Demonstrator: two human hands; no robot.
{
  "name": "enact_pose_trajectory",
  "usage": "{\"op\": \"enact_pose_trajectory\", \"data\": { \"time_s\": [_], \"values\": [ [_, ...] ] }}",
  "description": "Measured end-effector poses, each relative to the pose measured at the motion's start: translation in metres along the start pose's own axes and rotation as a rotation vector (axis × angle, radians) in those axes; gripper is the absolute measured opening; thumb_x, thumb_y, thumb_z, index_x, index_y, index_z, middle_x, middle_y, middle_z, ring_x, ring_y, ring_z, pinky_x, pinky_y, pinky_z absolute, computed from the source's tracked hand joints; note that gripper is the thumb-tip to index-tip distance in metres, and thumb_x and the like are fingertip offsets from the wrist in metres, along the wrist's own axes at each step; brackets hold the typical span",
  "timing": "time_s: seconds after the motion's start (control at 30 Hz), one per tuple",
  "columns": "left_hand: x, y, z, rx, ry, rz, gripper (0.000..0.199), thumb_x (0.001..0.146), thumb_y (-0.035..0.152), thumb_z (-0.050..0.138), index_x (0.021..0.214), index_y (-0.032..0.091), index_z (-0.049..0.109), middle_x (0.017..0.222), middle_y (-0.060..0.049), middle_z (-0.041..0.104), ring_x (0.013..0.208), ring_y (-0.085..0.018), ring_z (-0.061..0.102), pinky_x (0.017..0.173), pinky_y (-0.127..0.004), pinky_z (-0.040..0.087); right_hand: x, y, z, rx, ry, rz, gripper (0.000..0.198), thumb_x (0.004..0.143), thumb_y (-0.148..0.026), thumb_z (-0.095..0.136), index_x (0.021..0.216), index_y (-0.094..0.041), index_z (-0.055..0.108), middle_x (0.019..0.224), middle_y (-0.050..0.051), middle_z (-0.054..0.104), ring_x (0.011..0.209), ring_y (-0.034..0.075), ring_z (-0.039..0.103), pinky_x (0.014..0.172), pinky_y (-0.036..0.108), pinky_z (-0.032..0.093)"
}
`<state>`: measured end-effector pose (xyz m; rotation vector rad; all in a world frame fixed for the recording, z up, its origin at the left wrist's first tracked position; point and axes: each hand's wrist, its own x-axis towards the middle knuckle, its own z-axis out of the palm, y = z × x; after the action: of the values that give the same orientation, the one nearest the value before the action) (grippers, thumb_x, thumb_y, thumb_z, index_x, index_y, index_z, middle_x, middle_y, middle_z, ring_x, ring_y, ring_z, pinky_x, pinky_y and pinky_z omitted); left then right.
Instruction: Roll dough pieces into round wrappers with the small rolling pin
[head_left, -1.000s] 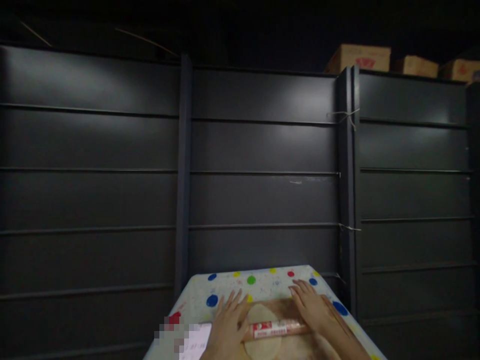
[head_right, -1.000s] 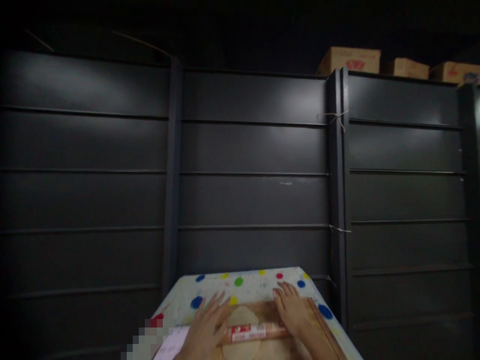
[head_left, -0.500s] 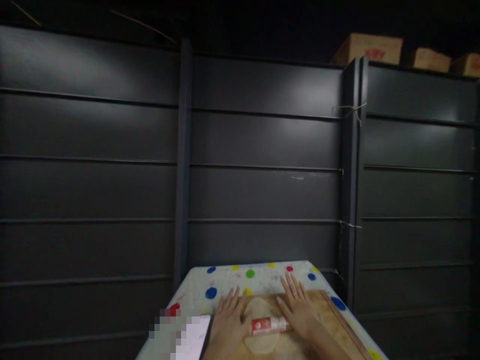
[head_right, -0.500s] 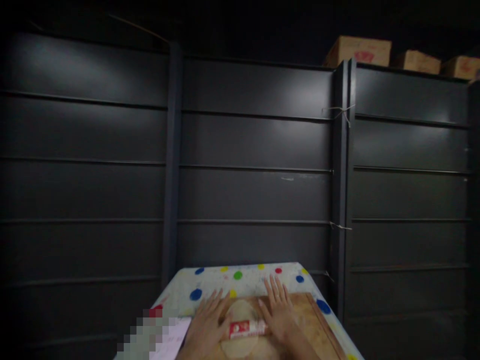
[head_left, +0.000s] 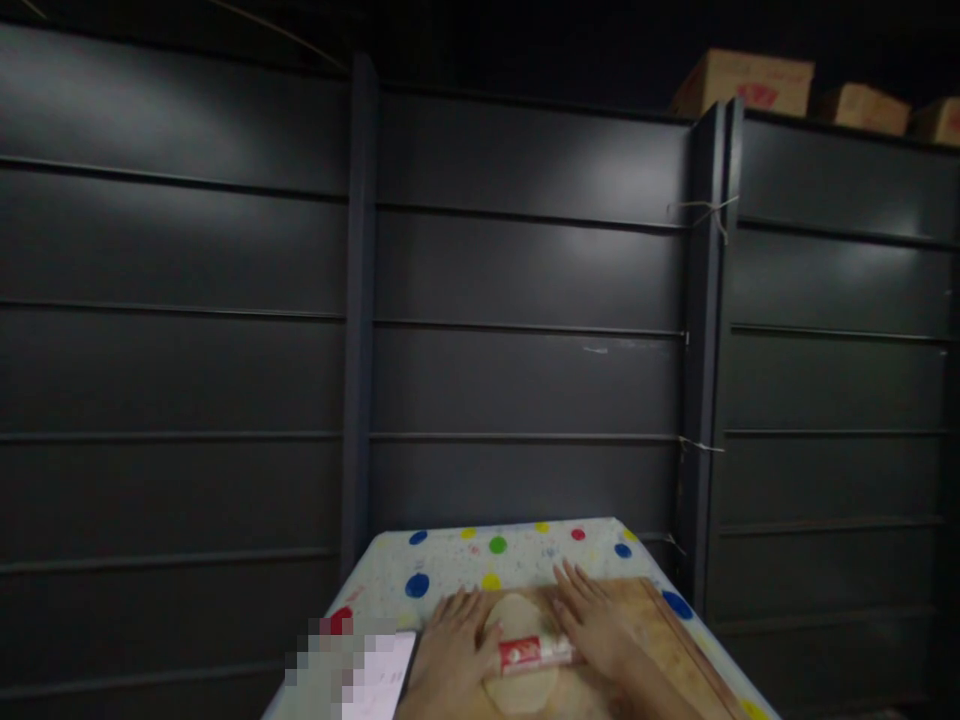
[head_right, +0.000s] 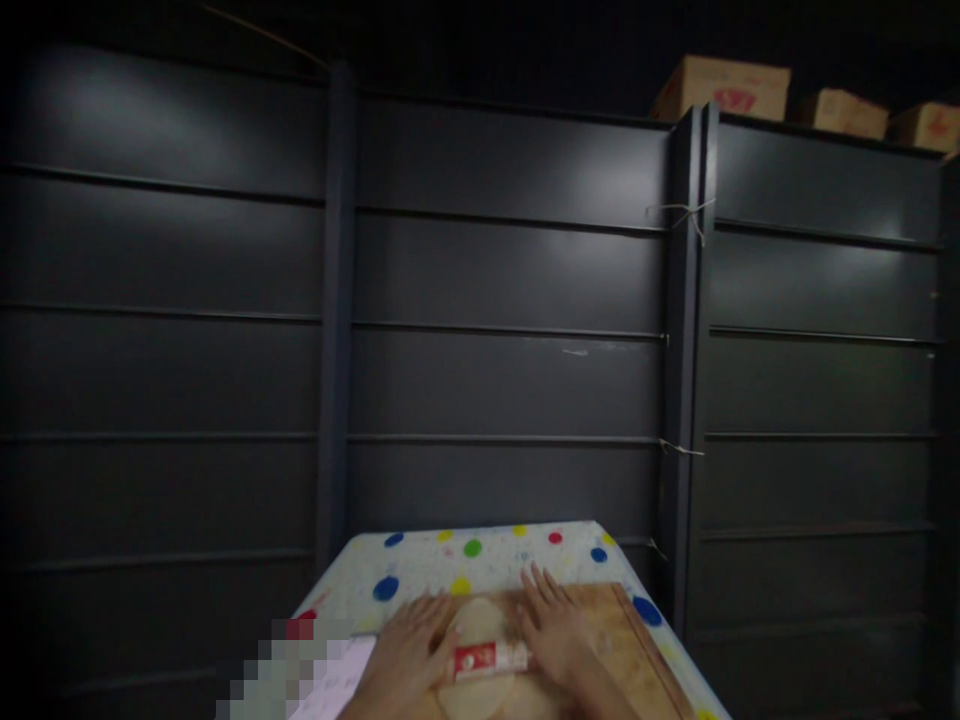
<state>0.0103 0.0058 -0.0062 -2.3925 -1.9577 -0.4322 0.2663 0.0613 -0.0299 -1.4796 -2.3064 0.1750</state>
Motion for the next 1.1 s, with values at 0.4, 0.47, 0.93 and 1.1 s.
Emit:
{"op": "enact_pose_trajectory", "data": {
  "time_s": [0.4, 0.47, 0.93, 1.1],
  "values": [
    [0.034, -0.012, 0.0, 0.082, 0.04, -0.146, 0.056, 0.094, 0.05, 0.038, 0.141, 0.024, 0.054, 0.156, -0.009, 0.038, 0.147, -0.035, 0.026, 0.117, -0.059, 0.02, 0.058, 0.005, 0.006, -0.159, -0.058, 0.19, 0.067, 0.096, -0.044, 0.036, 0.156, -0.017, 0.025, 0.161, 0.01, 0.021, 0.149, 0.027, 0.015, 0.119, 0.048, 0.02],
    [0.029, -0.009, 0.002, 0.096, 0.013, -0.118, 0.053, 0.095, 0.046, 0.038, 0.142, 0.025, 0.052, 0.157, -0.008, 0.037, 0.147, -0.033, 0.026, 0.117, -0.056, 0.023, 0.05, 0.004, 0.007, -0.159, -0.05, 0.148, 0.063, 0.096, -0.042, 0.037, 0.155, -0.02, 0.03, 0.161, 0.008, 0.022, 0.149, 0.027, 0.015, 0.118, 0.049, 0.021],
    [-0.03, -0.022, 0.03, 0.021, 0.093, 0.225, 0.049, 0.096, 0.028, 0.037, 0.143, 0.02, 0.051, 0.146, -0.008, 0.051, 0.132, -0.023, 0.052, 0.111, -0.038, 0.044, -0.055, 0.013, 0.016, -0.073, 0.13, -0.28, 0.047, 0.102, -0.038, 0.034, 0.144, -0.025, 0.05, 0.145, 0.004, 0.05, 0.13, 0.024, 0.053, 0.109, 0.035, 0.045],
    [0.009, -0.012, 0.017, 0.149, -0.01, 0.076, 0.053, 0.091, 0.016, 0.034, 0.141, 0.017, 0.053, 0.15, -0.01, 0.047, 0.14, -0.024, 0.042, 0.118, -0.042, 0.032, -0.006, 0.012, 0.017, -0.173, 0.051, -0.229, 0.049, 0.096, -0.03, 0.042, 0.143, -0.023, 0.051, 0.149, 0.007, 0.046, 0.14, 0.03, 0.039, 0.116, 0.047, 0.033]
  ]
}}
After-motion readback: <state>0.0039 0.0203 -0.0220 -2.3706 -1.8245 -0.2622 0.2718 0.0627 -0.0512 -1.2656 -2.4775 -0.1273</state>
